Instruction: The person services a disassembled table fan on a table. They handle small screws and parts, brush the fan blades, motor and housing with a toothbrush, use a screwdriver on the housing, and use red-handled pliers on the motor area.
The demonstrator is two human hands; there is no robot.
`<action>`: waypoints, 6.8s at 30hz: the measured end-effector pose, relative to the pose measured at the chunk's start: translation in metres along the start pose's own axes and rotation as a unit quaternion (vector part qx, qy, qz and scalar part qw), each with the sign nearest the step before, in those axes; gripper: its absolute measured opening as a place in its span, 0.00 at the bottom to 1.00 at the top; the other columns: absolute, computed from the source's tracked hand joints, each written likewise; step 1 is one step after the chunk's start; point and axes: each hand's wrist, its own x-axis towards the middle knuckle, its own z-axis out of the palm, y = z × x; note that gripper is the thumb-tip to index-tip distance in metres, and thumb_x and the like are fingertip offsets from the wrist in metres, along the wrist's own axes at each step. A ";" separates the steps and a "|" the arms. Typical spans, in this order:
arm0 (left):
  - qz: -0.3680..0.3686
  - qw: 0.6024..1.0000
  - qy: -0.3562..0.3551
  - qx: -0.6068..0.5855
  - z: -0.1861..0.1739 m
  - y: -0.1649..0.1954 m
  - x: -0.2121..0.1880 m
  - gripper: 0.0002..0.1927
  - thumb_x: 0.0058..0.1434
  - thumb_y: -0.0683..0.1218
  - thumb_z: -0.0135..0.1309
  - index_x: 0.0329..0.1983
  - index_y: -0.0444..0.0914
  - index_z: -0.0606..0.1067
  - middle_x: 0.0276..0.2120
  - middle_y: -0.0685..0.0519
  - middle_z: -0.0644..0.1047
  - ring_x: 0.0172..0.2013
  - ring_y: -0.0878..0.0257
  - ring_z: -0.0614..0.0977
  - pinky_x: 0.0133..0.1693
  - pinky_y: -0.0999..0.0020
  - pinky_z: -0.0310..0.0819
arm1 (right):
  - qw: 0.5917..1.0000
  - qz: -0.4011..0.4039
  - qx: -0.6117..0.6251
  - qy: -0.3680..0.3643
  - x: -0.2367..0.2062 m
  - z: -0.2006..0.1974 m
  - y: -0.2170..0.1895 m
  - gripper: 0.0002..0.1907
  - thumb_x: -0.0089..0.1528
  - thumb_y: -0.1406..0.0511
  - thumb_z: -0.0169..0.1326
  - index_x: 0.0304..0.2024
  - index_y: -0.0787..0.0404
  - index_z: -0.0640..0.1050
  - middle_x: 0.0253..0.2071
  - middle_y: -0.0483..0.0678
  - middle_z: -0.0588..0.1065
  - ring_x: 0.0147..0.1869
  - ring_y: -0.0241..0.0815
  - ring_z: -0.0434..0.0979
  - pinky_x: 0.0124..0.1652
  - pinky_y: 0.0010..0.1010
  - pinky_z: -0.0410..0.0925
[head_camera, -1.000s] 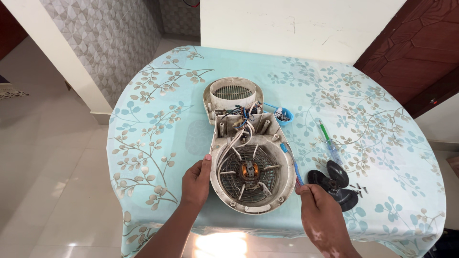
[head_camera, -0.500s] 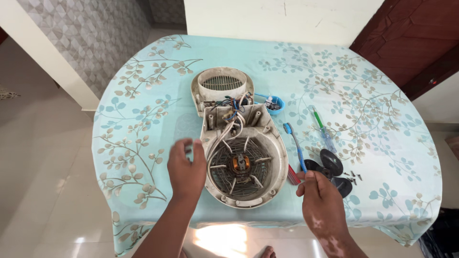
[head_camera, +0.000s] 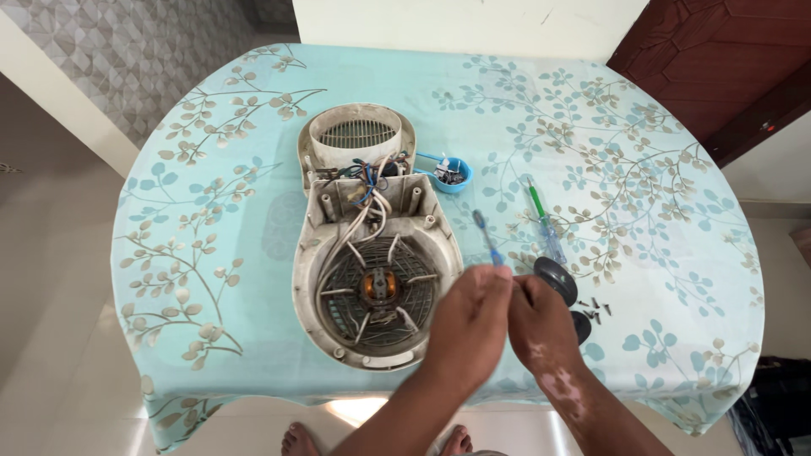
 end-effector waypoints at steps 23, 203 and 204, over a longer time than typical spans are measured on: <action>-0.121 0.984 0.114 0.061 0.047 -0.044 0.030 0.39 0.70 0.66 0.24 0.57 0.32 0.73 0.51 0.36 0.78 0.55 0.43 0.78 0.58 0.55 0.66 | 0.917 -0.296 -0.266 -0.038 0.034 -0.001 0.001 0.16 0.54 0.62 0.59 0.44 0.56 0.80 0.49 0.54 0.75 0.56 0.61 0.69 0.53 0.55 0.60; 0.084 0.973 -0.139 0.163 -0.133 0.008 0.060 0.17 0.66 0.42 0.51 0.58 0.37 0.75 0.46 0.51 0.84 0.46 0.65 0.84 0.49 0.66 0.76 | 0.963 -0.249 0.083 -0.056 -0.041 0.041 -0.134 0.16 0.63 0.69 0.56 0.53 0.63 0.81 0.41 0.48 0.85 0.41 0.30 0.82 0.42 0.23 0.74; 0.084 0.976 -0.132 0.152 -0.134 0.007 0.060 0.17 0.66 0.41 0.51 0.58 0.38 0.75 0.45 0.51 0.84 0.45 0.65 0.84 0.48 0.65 0.77 | 0.966 -0.243 0.076 -0.043 -0.041 0.040 -0.137 0.15 0.62 0.69 0.57 0.52 0.64 0.81 0.39 0.48 0.85 0.39 0.30 0.82 0.40 0.23 0.75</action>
